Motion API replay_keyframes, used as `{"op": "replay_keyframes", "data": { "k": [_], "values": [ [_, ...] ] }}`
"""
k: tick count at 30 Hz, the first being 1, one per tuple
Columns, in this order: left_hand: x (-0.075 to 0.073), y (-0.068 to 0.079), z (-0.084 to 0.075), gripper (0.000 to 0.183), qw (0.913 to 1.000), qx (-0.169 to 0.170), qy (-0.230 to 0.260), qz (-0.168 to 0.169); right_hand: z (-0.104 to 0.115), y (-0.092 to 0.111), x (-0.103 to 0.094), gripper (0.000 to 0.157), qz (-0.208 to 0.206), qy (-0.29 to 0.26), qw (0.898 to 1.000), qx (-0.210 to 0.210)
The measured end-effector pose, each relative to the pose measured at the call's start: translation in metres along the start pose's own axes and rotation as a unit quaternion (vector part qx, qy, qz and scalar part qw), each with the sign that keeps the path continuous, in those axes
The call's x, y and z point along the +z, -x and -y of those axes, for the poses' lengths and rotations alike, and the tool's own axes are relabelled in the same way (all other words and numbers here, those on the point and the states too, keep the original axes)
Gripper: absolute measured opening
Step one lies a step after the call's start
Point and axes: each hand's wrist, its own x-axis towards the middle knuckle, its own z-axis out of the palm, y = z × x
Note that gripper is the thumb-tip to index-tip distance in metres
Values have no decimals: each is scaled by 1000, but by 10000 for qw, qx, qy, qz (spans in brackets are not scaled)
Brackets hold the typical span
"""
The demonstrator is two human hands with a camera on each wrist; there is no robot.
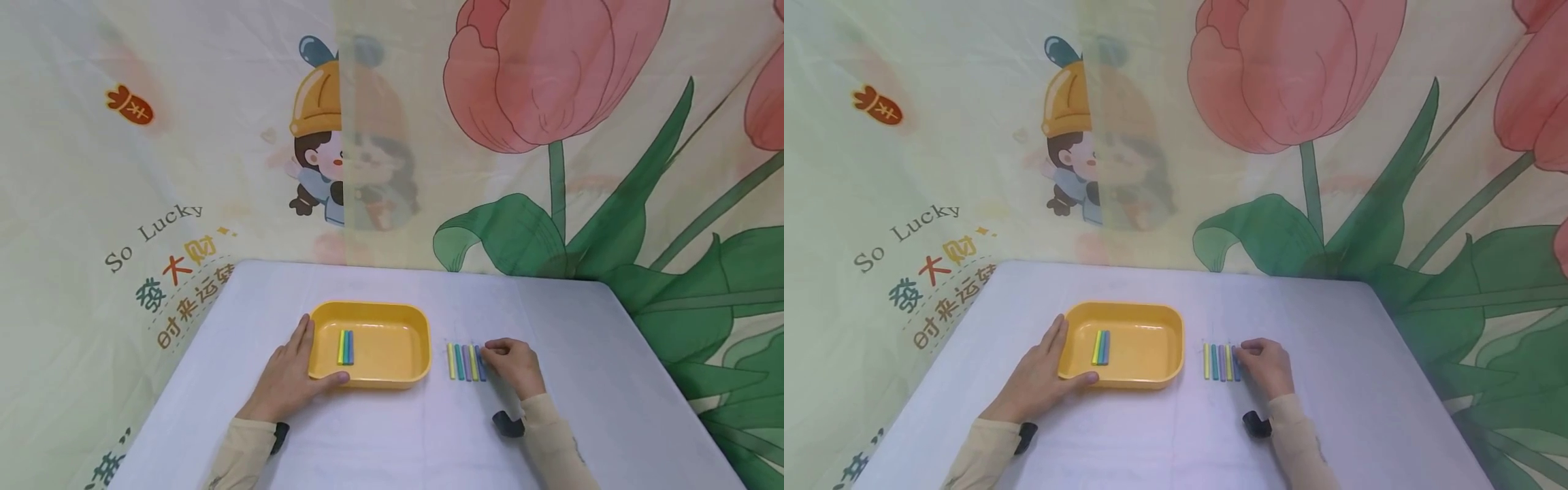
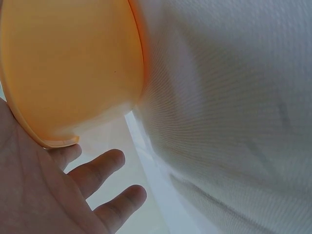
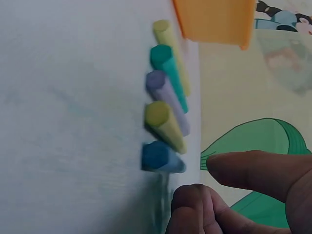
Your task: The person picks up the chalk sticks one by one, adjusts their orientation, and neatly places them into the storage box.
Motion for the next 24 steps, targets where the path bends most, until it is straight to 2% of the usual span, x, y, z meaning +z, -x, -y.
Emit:
{"op": "replay_keyframes", "data": {
  "k": [5, 9, 24],
  "values": [
    [1, -1, 0, 131, 10000, 26, -1, 28, -8, 0, 5, 29, -90, 379, 9989, -261],
    [1, -1, 1, 130, 10000, 51, -32, 5, -6, 0, 8, 29, -159, 540, 9978, -351],
    [0, -2, 0, 131, 10000, 29, 25, 44, 10, 3, 13, 25, -132, 887, 9955, -294]
  ]
}}
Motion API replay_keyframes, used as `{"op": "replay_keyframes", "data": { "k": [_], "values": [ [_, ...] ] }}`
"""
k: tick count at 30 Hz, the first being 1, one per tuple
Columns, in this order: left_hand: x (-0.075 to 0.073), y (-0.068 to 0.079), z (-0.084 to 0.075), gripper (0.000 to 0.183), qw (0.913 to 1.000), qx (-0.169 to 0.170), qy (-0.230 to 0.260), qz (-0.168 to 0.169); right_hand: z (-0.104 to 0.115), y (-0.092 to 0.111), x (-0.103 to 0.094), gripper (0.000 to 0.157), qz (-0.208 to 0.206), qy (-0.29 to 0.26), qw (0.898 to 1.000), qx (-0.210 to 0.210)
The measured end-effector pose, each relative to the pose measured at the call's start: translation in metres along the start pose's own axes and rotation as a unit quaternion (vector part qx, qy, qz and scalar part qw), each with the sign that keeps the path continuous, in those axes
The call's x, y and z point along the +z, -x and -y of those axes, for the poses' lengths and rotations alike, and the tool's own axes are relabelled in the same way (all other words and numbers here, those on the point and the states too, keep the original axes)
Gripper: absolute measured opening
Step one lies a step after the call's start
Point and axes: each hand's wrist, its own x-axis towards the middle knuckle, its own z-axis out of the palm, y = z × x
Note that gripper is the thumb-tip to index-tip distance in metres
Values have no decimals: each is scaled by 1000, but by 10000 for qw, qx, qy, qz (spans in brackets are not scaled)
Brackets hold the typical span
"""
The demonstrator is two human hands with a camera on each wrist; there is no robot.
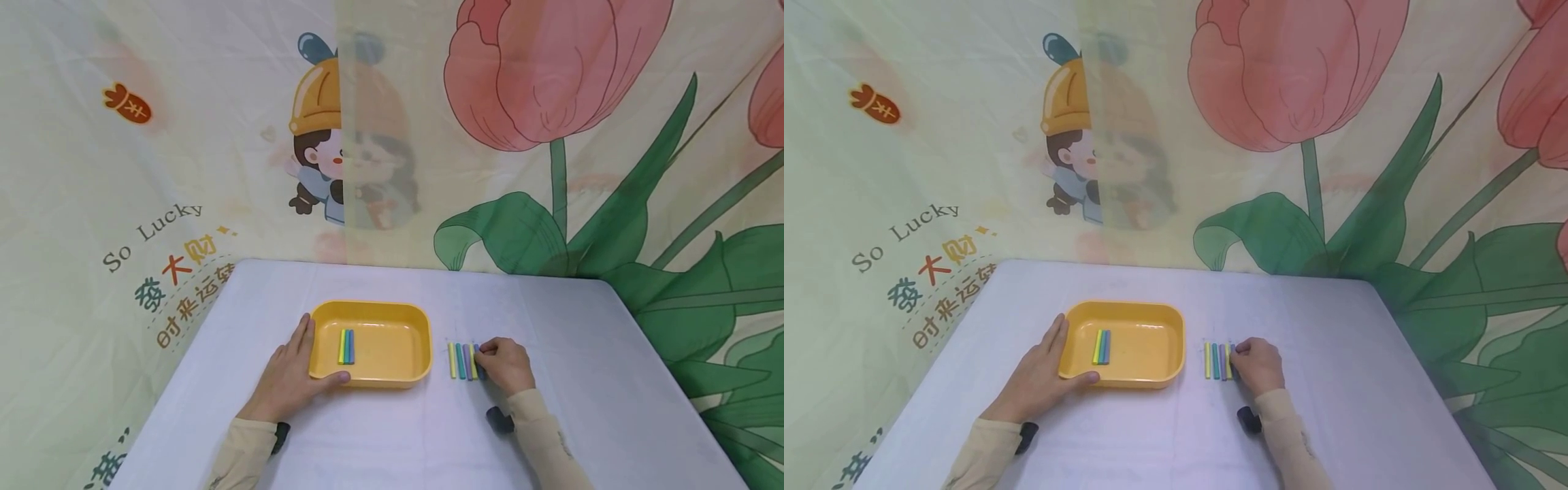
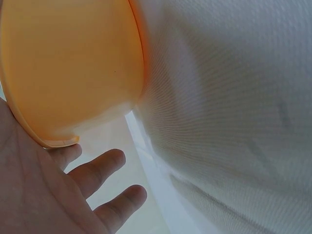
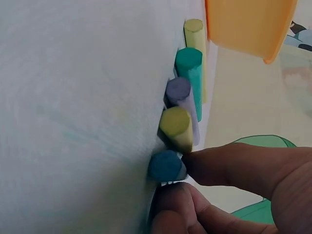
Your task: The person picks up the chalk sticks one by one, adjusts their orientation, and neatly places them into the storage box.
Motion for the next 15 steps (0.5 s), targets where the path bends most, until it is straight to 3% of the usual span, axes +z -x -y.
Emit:
{"op": "replay_keyframes", "data": {
  "k": [15],
  "values": [
    [2, -1, 1, 131, 10000, -5, -45, -18, 5, -7, 1, 24, 23, 256, 9997, 50]
  ]
}}
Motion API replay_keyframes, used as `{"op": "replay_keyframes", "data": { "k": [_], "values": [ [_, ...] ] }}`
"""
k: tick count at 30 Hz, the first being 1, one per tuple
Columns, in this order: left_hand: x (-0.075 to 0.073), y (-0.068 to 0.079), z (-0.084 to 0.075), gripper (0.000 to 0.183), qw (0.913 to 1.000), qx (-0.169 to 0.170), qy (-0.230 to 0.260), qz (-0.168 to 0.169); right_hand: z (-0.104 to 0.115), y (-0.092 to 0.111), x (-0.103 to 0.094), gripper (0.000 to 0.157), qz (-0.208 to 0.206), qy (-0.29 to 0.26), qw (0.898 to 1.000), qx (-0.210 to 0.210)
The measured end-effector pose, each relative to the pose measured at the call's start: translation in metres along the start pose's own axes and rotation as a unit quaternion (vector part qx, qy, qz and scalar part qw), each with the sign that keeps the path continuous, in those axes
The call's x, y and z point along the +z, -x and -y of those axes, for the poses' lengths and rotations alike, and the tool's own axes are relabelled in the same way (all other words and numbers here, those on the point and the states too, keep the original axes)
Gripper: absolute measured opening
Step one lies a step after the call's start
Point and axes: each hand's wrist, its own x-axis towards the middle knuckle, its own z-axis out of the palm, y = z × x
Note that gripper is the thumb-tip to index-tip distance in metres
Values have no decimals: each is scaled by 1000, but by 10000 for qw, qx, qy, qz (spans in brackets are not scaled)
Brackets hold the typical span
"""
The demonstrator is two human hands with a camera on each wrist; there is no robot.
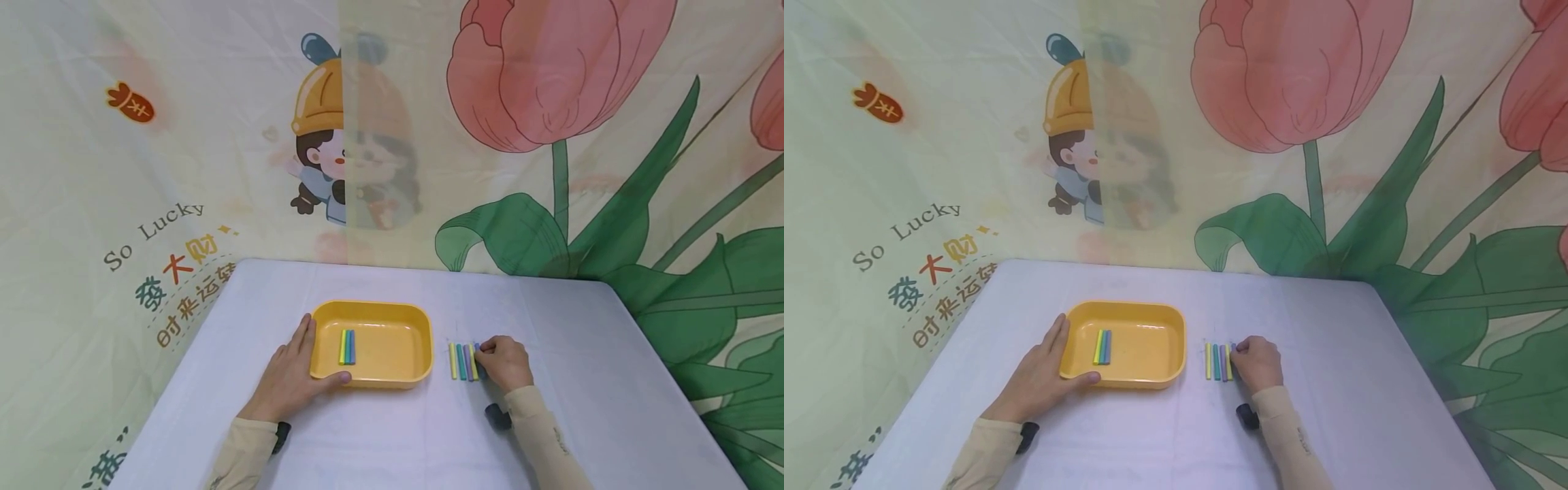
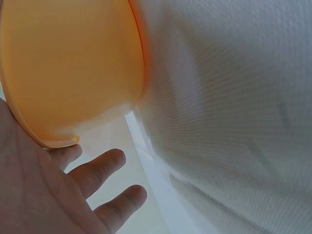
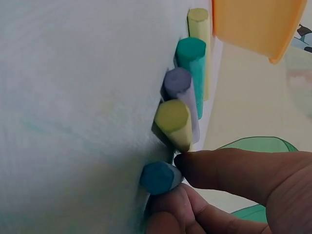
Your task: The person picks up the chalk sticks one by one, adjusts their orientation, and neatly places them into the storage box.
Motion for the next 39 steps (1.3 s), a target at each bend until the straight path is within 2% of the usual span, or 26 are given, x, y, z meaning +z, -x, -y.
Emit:
{"op": "replay_keyframes", "data": {
  "k": [8, 23, 39],
  "values": [
    [-1, 0, 0, 131, 10000, 27, -28, -3, 2, -1, -1, 23, 13, 28, 10000, 68],
    [-2, -1, 1, 132, 10000, 77, 9, -5, -7, 0, 0, 26, -75, -343, 9994, 60],
    [-1, 1, 0, 132, 10000, 38, -7, -44, 2, 1, -5, 30, -66, -627, 9980, 12]
  ]
}}
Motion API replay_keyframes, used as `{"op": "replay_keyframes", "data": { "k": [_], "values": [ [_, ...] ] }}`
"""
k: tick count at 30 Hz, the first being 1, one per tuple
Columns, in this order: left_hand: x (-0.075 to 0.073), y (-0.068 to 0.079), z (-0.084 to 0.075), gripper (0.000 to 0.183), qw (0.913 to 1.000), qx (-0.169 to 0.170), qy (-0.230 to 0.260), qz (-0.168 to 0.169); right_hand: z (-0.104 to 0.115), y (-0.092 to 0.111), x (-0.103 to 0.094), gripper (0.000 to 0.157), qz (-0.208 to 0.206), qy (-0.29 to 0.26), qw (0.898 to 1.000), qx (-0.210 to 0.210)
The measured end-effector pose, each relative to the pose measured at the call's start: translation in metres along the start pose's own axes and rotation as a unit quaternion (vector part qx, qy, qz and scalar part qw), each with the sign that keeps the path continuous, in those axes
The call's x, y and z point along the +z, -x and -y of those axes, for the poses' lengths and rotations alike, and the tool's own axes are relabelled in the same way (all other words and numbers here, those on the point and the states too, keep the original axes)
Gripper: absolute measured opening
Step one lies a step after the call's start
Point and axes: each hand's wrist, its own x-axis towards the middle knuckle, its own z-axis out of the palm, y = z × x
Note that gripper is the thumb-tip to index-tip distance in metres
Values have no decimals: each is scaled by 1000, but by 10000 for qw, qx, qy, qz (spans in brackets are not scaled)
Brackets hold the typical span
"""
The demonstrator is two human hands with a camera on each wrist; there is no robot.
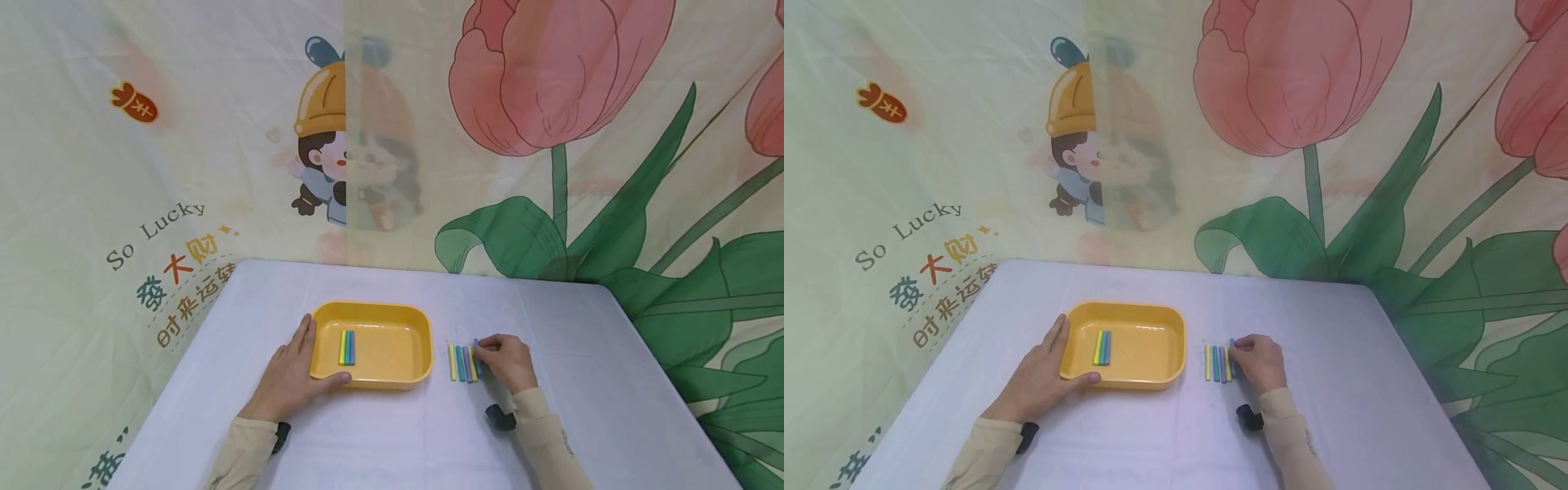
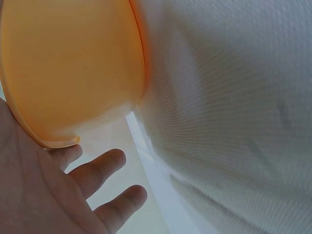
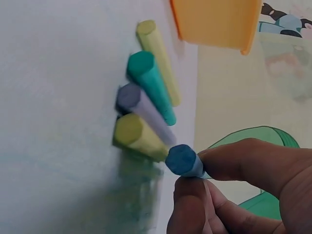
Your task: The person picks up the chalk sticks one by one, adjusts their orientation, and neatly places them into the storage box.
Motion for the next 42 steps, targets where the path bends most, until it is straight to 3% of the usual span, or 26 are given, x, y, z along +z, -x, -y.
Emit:
{"op": "replay_keyframes", "data": {
  "k": [6, 14, 23, 33, 39, 42],
  "values": [
    [-1, 1, 1, 129, 9999, 127, 84, -48, 6, 2, -1, 32, 180, -612, 9979, 145],
    [-2, 2, 0, 128, 9998, 163, 127, -58, 23, 6, 2, 40, 537, -1546, 9860, 334],
    [-1, 1, 0, 129, 9999, 110, 131, -8, 54, 16, 11, 43, 890, -2557, 9626, 12],
    [-2, 1, 1, 128, 9998, 124, 141, -47, 80, 20, 28, 36, 1084, -2973, 9486, -71],
    [-2, 2, 1, 128, 9998, 112, 174, -46, 90, 24, 37, 32, 1132, -3589, 9261, -261],
    [-2, 2, 0, 128, 9998, 107, 172, -50, 94, 25, 41, 34, 1193, -3704, 9206, -335]
  ]
}}
